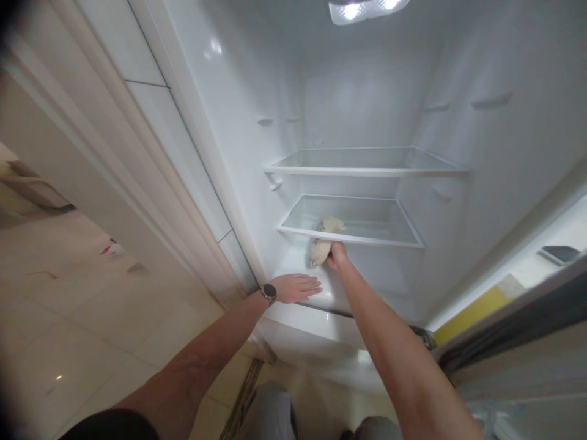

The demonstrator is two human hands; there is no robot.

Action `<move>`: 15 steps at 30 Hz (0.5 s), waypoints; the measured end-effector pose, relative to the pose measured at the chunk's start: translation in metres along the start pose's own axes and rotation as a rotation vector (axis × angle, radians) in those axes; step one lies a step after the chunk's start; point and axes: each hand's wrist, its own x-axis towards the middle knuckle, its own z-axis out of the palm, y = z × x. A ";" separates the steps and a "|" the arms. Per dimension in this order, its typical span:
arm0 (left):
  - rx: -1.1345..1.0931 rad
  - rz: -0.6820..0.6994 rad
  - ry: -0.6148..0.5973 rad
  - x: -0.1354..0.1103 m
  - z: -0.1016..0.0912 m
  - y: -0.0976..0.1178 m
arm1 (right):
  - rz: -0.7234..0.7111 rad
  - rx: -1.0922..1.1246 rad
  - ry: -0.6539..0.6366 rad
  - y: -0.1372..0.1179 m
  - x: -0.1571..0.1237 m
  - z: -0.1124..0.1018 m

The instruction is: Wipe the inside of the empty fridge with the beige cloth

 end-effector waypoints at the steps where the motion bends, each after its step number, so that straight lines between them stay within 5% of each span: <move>1: 0.010 0.001 0.006 0.000 0.000 0.000 | -0.010 0.141 -0.006 -0.005 0.000 0.000; 7: 0.092 0.076 0.054 0.002 0.000 -0.002 | 0.184 1.235 -0.101 -0.047 0.007 0.058; 10: 0.120 0.104 0.070 0.003 -0.004 -0.002 | 0.261 1.498 -0.008 -0.053 0.029 0.080; 15: 0.138 0.095 0.077 0.004 -0.016 0.000 | 0.293 1.625 0.104 -0.034 0.093 0.074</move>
